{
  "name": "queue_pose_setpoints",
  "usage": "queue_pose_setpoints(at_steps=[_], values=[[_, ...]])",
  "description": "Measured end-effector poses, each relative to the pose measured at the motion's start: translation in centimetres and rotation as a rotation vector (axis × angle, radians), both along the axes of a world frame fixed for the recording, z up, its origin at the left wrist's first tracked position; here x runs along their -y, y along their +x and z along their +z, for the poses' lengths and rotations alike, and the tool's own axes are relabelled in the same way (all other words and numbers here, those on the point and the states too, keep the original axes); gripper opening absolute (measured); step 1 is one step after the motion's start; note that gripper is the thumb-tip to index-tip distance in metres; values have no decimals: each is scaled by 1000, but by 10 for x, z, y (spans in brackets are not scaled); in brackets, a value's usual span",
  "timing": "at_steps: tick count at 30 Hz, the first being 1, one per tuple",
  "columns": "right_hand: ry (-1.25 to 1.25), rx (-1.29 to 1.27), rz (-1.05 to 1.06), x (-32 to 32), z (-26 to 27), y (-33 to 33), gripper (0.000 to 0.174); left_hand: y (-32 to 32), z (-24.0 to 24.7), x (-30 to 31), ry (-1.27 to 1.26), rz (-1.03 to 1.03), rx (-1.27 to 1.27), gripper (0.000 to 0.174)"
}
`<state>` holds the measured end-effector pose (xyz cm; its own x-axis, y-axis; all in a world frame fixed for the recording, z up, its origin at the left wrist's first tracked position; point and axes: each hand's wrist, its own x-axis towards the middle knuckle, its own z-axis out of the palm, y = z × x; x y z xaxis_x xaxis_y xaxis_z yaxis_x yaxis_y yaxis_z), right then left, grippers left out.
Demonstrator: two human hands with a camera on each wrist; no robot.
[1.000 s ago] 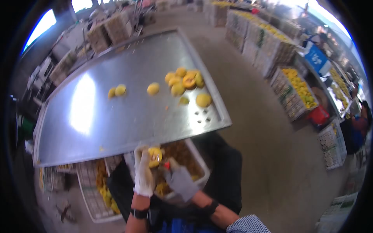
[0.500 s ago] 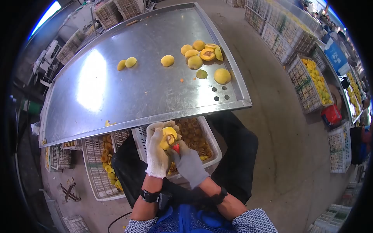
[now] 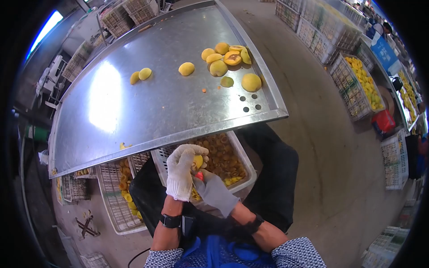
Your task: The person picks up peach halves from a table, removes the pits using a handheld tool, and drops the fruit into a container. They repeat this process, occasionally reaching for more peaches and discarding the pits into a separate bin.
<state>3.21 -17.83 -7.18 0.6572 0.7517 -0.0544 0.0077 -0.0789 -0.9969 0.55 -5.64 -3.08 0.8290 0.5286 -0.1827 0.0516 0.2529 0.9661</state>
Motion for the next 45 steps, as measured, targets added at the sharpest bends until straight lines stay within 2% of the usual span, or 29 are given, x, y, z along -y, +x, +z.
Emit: queue_pose_setpoints(at_steps=[2, 5, 7, 11, 14, 17, 20, 23, 26, 29, 32, 35, 38, 41, 44, 45], values=[[39, -181, 57, 2, 2, 0, 35, -1, 1, -4, 58, -67, 31, 26], [12, -425, 223, 10, 7, 8, 44, 0, 4, -12, -23, -171, 8, 20], [-9, -476, 225, 11, 15, 9, 49, 2, 5, -15, -66, -207, -7, 19], [21, -501, 181, 7, 9, 3, 53, 5, 6, -17, -37, -248, -59, 21], [44, -456, 138, 3, 16, 7, 54, 8, -8, -6, -2, -41, -28, 27], [-82, -421, 198, 5, 1, 9, 52, -1, 1, -9, -296, -62, 64, 34], [-42, -415, 278, 8, 8, 19, 52, -5, 5, -18, -176, -200, 65, 35], [-120, -417, 266, 5, 17, 19, 52, 0, 4, -20, -121, -162, -69, 31], [115, -94, 5, -7, -22, -6, 54, 0, 1, -17, 108, -208, -115, 28], [-68, -388, 190, 4, -27, 1, 56, 2, -3, -23, 82, -290, -154, 26], [-1, -578, 187, 7, -4, 2, 58, 1, -3, -21, -101, -269, -100, 27], [-83, -510, 259, 10, -7, 5, 57, 2, -4, -19, -60, -268, -91, 26], [-59, -425, 189, 8, -5, 0, 56, 2, -15, -12, -105, -203, -49, 31], [44, -554, 195, 9, -8, 0, 53, -1, -25, -11, -234, -192, 57, 39], [-27, -779, 329, 16, 6, 7, 40, -3, -19, -12, -280, -254, 101, 44], [-19, -777, 322, 17, 4, 6, 44, -4, -23, -13, -305, -273, 130, 45]])
